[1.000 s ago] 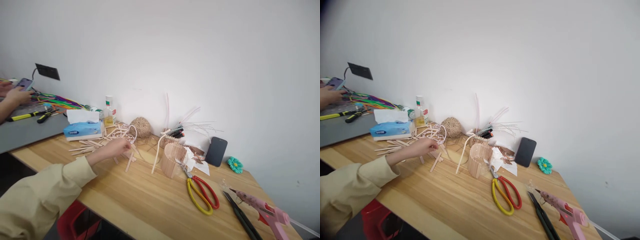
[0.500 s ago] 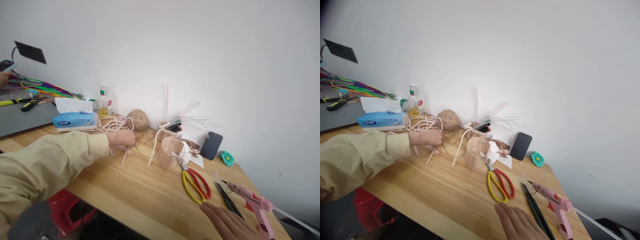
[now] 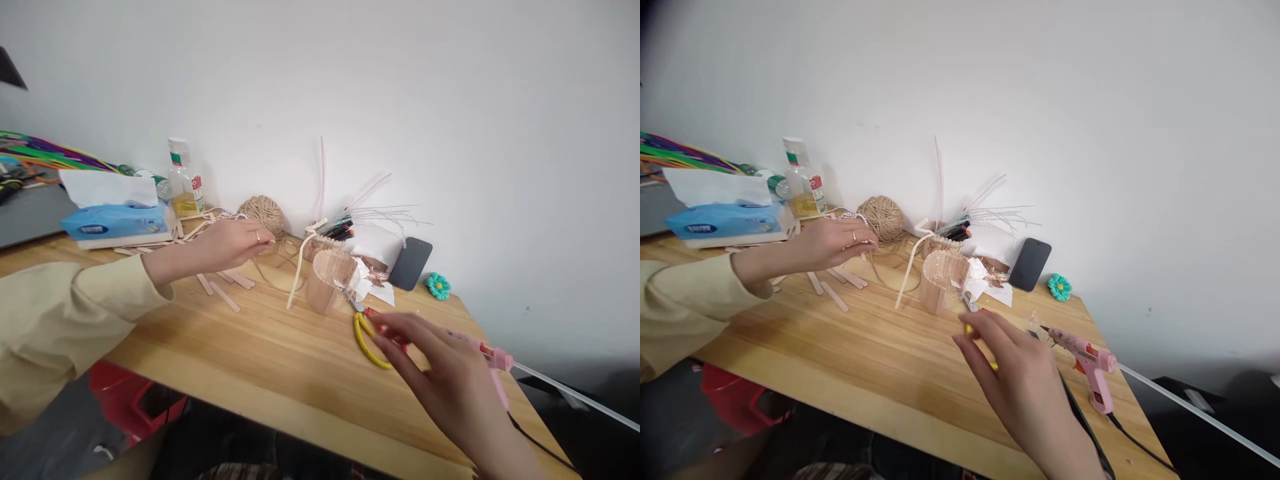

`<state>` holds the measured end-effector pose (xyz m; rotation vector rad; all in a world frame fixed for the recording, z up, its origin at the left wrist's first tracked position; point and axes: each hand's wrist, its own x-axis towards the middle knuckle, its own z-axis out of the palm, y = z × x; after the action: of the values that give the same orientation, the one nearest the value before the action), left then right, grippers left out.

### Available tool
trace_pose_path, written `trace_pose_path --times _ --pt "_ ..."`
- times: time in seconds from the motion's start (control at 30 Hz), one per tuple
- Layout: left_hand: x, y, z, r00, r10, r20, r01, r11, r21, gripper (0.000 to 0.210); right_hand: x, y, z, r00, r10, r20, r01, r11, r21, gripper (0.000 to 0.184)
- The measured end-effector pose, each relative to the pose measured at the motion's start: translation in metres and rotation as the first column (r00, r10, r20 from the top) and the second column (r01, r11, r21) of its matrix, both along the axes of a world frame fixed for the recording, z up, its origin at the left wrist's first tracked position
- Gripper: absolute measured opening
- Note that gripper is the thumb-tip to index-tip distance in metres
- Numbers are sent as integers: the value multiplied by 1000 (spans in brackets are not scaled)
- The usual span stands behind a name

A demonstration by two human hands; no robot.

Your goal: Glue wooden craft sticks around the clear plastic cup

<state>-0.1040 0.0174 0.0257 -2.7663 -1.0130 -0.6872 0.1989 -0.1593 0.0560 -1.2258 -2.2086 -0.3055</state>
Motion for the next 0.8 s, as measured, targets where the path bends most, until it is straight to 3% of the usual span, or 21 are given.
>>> trace_pose_path --times 0.17,0.3,0.4,0.5,0.63,0.8 --pt "68 -53 16 983 -183 23 183 983 -7 28 -36 28 5 992 48 -117 -39 996 81 17" --pt "102 -65 19 937 -332 112 330 943 38 31 -33 33 6 990 42 -132 -20 987 162 12" --pt "107 -58 19 902 -400 162 408 913 -21 26 -15 30 6 989 -1 -147 22 990 142 10" --pt "105 -42 15 925 -359 125 376 913 -160 22 3 32 -1 993 -19 -114 29 996 83 8" --pt "104 -18 1 953 -304 -5 290 911 -293 26 17 43 -20 998 65 0 -65 998 -12 10" --pt "101 -2 -15 919 -391 -55 355 878 -321 24 18 54 -45 984 160 74 -149 979 -136 17"
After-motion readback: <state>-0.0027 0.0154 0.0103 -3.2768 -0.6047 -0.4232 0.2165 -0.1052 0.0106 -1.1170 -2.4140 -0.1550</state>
